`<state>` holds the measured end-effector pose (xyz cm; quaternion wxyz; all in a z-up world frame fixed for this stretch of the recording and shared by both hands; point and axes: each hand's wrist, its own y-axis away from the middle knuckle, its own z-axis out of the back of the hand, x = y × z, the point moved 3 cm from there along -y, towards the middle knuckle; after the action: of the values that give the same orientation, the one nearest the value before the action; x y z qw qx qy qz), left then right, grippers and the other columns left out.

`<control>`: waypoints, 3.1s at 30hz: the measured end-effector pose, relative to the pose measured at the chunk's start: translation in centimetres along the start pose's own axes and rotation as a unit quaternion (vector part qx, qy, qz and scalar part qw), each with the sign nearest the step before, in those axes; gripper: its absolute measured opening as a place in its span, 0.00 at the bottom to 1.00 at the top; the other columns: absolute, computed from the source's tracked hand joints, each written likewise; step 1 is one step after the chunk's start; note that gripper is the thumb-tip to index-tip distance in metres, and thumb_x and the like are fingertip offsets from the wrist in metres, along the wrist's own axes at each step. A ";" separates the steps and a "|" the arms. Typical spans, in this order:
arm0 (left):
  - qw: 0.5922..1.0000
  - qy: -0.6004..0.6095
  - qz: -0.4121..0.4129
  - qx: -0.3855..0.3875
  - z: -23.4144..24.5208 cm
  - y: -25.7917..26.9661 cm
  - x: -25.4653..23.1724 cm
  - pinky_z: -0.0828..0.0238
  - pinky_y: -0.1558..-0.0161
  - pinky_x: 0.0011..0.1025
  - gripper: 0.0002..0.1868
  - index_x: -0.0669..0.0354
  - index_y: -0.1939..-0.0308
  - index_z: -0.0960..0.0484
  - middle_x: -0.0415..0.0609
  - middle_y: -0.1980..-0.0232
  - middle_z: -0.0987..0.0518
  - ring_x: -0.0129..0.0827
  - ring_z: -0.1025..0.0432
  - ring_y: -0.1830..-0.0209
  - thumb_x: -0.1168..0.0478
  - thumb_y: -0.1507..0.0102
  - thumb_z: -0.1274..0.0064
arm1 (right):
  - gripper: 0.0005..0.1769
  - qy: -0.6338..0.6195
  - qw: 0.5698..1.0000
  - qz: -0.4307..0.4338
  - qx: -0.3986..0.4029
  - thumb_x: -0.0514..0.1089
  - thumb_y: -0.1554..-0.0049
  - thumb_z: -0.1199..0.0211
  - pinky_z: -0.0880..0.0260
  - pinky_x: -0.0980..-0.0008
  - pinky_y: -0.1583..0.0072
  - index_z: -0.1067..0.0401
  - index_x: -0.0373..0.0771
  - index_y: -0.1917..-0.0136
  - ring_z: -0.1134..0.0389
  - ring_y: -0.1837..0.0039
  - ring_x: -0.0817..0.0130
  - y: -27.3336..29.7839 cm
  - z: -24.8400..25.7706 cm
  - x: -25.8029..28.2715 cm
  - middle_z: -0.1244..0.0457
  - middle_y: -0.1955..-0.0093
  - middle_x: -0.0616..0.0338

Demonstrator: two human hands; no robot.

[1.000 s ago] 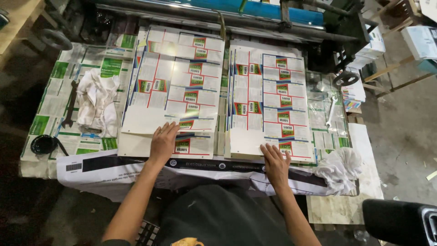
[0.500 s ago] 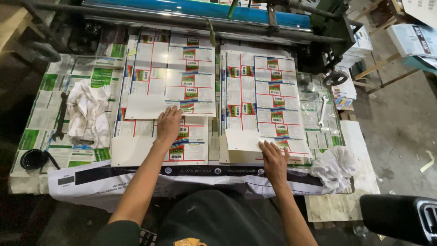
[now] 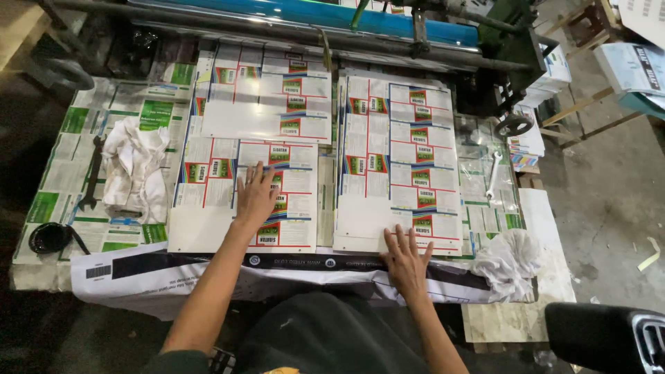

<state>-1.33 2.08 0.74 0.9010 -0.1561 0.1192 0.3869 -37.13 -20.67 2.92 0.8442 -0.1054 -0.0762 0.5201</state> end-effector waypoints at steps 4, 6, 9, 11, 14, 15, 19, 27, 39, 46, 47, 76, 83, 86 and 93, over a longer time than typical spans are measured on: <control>0.999 0.035 0.000 0.012 3.0 6.3 0.2 0.52 0.29 0.64 0.37 0.53 0.28 0.32 0.59 0.20 0.42 0.59 0.47 0.22 0.49 0.38 0.41 | 0.39 -0.020 0.998 -0.014 0.049 0.63 0.42 0.44 0.69 0.22 0.28 0.48 0.60 0.20 0.58 0.16 0.51 -0.3 -0.8 -1.0 0.54 0.16 0.61; 0.999 0.041 -0.002 0.023 4.9 8.8 0.0 0.52 0.28 0.63 0.39 0.51 0.28 0.33 0.58 0.21 0.42 0.59 0.48 0.22 0.47 0.41 0.39 | 0.40 -0.029 0.998 -0.011 0.055 0.64 0.41 0.45 0.70 0.21 0.27 0.50 0.60 0.19 0.60 0.16 0.51 -1.5 -0.8 -1.5 0.56 0.15 0.61; 0.996 0.048 -0.026 0.074 6.8 11.3 -0.1 0.54 0.30 0.64 0.49 0.48 0.27 0.35 0.58 0.20 0.45 0.59 0.51 0.22 0.44 0.50 0.33 | 0.41 -0.037 0.998 0.003 0.059 0.66 0.41 0.46 0.69 0.21 0.27 0.51 0.59 0.18 0.61 0.15 0.50 -4.1 -1.4 -2.6 0.57 0.15 0.60; 0.990 0.026 -0.048 0.130 6.8 12.4 0.0 0.54 0.31 0.64 0.56 0.45 0.24 0.38 0.56 0.18 0.47 0.59 0.52 0.21 0.47 0.54 0.29 | 0.41 -0.037 0.997 0.017 0.060 0.67 0.40 0.47 0.70 0.20 0.28 0.51 0.59 0.18 0.61 0.15 0.49 -5.5 -2.5 -3.5 0.58 0.15 0.58; 0.989 -0.018 -0.063 0.129 5.3 13.2 1.7 0.50 0.29 0.59 0.52 0.42 0.24 0.38 0.50 0.19 0.44 0.53 0.49 0.20 0.54 0.51 0.31 | 0.42 -0.047 0.996 0.029 0.064 0.67 0.40 0.48 0.70 0.20 0.28 0.52 0.58 0.17 0.62 0.15 0.47 -7.9 -2.4 -3.8 0.58 0.14 0.57; 0.990 -0.019 -0.061 0.127 5.2 13.2 1.9 0.50 0.29 0.59 0.52 0.42 0.24 0.38 0.50 0.19 0.44 0.53 0.49 0.20 0.54 0.51 0.31 | 0.42 -0.047 0.996 0.032 0.063 0.67 0.40 0.48 0.70 0.20 0.28 0.52 0.58 0.17 0.62 0.15 0.47 -8.5 -2.5 -3.9 0.58 0.14 0.57; 0.991 -0.008 -0.058 0.120 4.9 13.1 2.4 0.46 0.28 0.55 0.46 0.41 0.27 0.35 0.44 0.20 0.42 0.46 0.46 0.21 0.59 0.49 0.33 | 0.42 -0.039 0.996 0.043 0.073 0.68 0.40 0.49 0.71 0.19 0.28 0.52 0.59 0.17 0.62 0.15 0.47 -10.7 -3.2 -4.6 0.59 0.14 0.57; 0.988 0.046 -0.085 0.119 3.4 13.3 4.1 0.37 0.33 0.49 0.26 0.51 0.39 0.22 0.45 0.27 0.31 0.48 0.39 0.26 0.61 0.43 0.40 | 0.40 -0.054 0.995 0.034 0.082 0.69 0.37 0.53 0.71 0.17 0.28 0.53 0.58 0.16 0.62 0.15 0.46 -15.0 -5.3 -5.9 0.60 0.13 0.56; 0.990 0.057 -0.103 -0.078 7.1 13.9 1.5 0.23 0.58 0.39 0.07 0.57 0.61 0.14 0.45 0.55 0.14 0.40 0.19 0.57 0.60 0.38 0.44 | 0.61 -0.007 0.971 0.097 0.217 0.75 0.54 0.36 0.68 0.22 0.28 0.61 0.54 0.18 0.65 0.15 0.50 -4.9 -0.8 -3.4 0.64 0.15 0.56; 0.988 0.069 -0.124 -0.060 6.6 13.7 1.7 0.24 0.52 0.39 0.07 0.58 0.58 0.15 0.45 0.51 0.15 0.40 0.22 0.50 0.62 0.39 0.43 | 0.35 -0.022 0.969 0.119 0.215 0.59 0.43 0.37 0.54 0.33 0.26 0.41 0.56 0.25 0.48 0.22 0.55 -5.3 -0.2 -5.2 0.48 0.22 0.59; 0.988 0.071 -0.125 -0.056 6.5 13.8 1.9 0.25 0.50 0.39 0.09 0.58 0.56 0.15 0.46 0.49 0.16 0.41 0.22 0.48 0.62 0.40 0.43 | 0.26 -0.035 0.968 0.108 0.226 0.55 0.39 0.40 0.51 0.39 0.23 0.33 0.57 0.28 0.40 0.26 0.58 -5.6 0.2 -5.5 0.40 0.28 0.61; 0.997 0.071 -0.026 -0.029 2.3 4.4 3.6 0.45 0.30 0.58 0.18 0.45 0.40 0.17 0.54 0.28 0.29 0.53 0.37 0.26 0.60 0.34 0.50 | 0.26 -0.071 0.993 -0.042 -0.085 0.42 0.44 0.34 0.49 0.46 0.27 0.27 0.59 0.33 0.36 0.34 0.60 0.3 1.1 0.8 0.36 0.36 0.59; 0.996 0.077 -0.049 -0.013 2.0 0.4 5.1 0.46 0.29 0.58 0.19 0.46 0.38 0.19 0.54 0.26 0.29 0.53 0.38 0.25 0.61 0.33 0.50 | 0.27 -0.044 0.994 -0.052 -0.088 0.40 0.44 0.35 0.52 0.41 0.26 0.27 0.59 0.32 0.36 0.31 0.64 0.6 0.7 0.5 0.37 0.33 0.61; 0.995 0.080 -0.053 -0.010 2.2 -0.5 5.4 0.46 0.29 0.57 0.19 0.46 0.38 0.18 0.54 0.27 0.29 0.53 0.38 0.26 0.60 0.33 0.50 | 0.28 -0.049 0.994 -0.059 -0.083 0.40 0.45 0.35 0.53 0.39 0.26 0.27 0.59 0.33 0.36 0.30 0.64 0.5 0.8 0.4 0.37 0.34 0.62; 0.996 0.060 -0.066 -0.011 2.0 0.9 5.7 0.44 0.30 0.55 0.17 0.46 0.39 0.18 0.54 0.28 0.28 0.53 0.36 0.27 0.60 0.31 0.52 | 0.28 -0.062 0.993 -0.075 -0.072 0.39 0.45 0.36 0.54 0.38 0.25 0.27 0.60 0.33 0.37 0.30 0.65 0.4 0.7 0.0 0.37 0.33 0.63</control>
<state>1.97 7.17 0.50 0.9141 -0.1964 0.1587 0.3172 -37.61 -20.44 3.49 0.8645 -0.1275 -0.1732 0.4543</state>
